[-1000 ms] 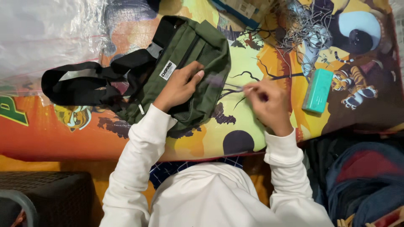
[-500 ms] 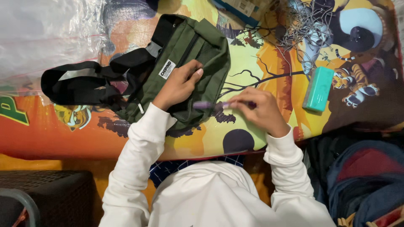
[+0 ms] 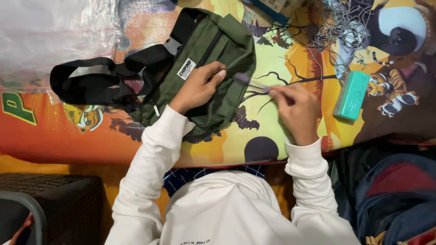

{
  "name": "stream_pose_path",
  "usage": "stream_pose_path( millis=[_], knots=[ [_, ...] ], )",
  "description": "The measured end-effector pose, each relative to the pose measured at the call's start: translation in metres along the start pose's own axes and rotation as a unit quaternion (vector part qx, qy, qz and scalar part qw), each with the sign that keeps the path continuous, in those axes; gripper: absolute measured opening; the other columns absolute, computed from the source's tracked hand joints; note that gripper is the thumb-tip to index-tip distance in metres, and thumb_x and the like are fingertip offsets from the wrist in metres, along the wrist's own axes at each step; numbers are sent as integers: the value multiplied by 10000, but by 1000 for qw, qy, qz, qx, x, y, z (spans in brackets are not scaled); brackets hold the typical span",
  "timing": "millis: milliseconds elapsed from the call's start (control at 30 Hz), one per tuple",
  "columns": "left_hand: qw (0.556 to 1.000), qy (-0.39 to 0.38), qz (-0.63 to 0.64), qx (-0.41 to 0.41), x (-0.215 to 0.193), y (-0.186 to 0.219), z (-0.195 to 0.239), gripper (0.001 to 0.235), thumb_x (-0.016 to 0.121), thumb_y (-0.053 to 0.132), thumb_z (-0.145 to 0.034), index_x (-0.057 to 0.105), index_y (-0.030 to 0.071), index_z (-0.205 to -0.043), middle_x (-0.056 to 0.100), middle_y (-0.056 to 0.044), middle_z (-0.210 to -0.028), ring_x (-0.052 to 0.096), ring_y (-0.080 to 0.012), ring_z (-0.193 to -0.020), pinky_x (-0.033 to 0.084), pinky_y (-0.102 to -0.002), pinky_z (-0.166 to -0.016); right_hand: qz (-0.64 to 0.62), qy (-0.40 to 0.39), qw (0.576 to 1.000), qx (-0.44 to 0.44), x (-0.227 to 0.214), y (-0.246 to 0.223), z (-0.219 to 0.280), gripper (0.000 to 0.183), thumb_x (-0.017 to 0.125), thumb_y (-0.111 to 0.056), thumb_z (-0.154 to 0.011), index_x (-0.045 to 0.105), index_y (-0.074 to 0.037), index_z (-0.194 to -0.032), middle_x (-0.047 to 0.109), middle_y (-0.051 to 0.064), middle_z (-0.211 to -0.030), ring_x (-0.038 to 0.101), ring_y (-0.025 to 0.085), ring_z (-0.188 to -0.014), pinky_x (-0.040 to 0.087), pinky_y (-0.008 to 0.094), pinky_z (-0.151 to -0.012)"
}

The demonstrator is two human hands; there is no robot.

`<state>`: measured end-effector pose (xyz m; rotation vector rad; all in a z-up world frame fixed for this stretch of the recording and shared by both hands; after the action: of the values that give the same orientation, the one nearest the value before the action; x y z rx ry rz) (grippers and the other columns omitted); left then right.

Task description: The person uses a small brush to clean the exterior of a green sling bag on a table. They brush the front, sides, and back surfaces, rotating the bag to access different areas.

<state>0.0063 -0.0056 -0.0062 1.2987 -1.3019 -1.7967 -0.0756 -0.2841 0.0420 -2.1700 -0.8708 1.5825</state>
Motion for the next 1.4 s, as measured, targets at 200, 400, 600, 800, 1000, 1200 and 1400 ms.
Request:
stream_pose_path(
  millis=[200, 400, 600, 800, 1000, 1200, 1400],
  knots=[
    [1000, -1, -2, 2, -1, 3, 0, 200, 546, 233, -1031, 693, 141, -1129, 683, -172, -769, 671, -364, -779, 505, -505, -764, -229, -177, 957, -17, -11, -45, -2, 111, 737, -100, -940, 802, -101, -1030, 722, 107, -829, 540, 136, -579, 433, 251, -542],
    [1000, -2, -1, 12, 0, 7, 2, 190, 547, 234, -1033, 704, 182, -1128, 660, -159, -719, 671, -355, -758, 517, -487, -764, -5, 5, 1000, 2, 2, 7, 7, 109, 794, -104, -987, 826, -167, -1071, 720, 45, -877, 663, 199, -697, 501, 285, -616],
    [1000, -9, -6, 19, -4, 11, 2, 200, 544, 221, -1039, 712, 191, -1146, 670, -167, -738, 662, -356, -751, 520, -499, -774, -153, -163, 975, -12, -13, -39, 3, 110, 736, -47, -918, 817, -74, -988, 729, 150, -787, 583, 205, -599, 464, 309, -574],
    [999, -21, 22, 35, -2, 5, 1, 225, 542, 194, -1048, 744, 156, -1142, 728, -160, -781, 700, -315, -776, 533, -478, -782, 35, 48, 998, 1, -4, 4, 8, 99, 828, -115, -988, 836, -154, -1078, 729, 42, -895, 655, 190, -701, 518, 299, -643],
    [995, -80, 44, 42, -4, 10, 7, 224, 530, 146, -1034, 727, 96, -1127, 736, -190, -834, 651, -257, -830, 521, -491, -842, -66, -74, 995, 0, -10, -21, 5, 70, 820, -104, -919, 835, -135, -980, 730, 85, -814, 617, 191, -635, 485, 285, -603],
    [989, -114, 81, 38, -14, 11, 7, 188, 516, 144, -1046, 694, 84, -1029, 669, -52, -750, 580, -165, -779, 505, -374, -807, -77, 16, 997, -20, -11, -7, 17, 171, 815, 5, -925, 839, -139, -1012, 705, 83, -844, 657, 239, -684, 497, 308, -606],
    [986, -141, 85, 39, -16, 15, 10, 198, 507, 151, -1060, 669, 58, -996, 646, -57, -729, 561, -164, -759, 496, -375, -782, -104, -48, 993, -38, 9, -39, 21, 108, 822, -87, -901, 837, -175, -961, 714, 44, -783, 634, 198, -594, 489, 281, -565]
  ],
)
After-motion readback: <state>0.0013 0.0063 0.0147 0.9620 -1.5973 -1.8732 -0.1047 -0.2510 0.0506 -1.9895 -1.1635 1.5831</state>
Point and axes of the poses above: each hand's wrist, its own z-axis away from the middle knuckle, its own x-axis out of the palm, y = z × x, the point moved 1 cm from there along -z, towards the middle knuckle
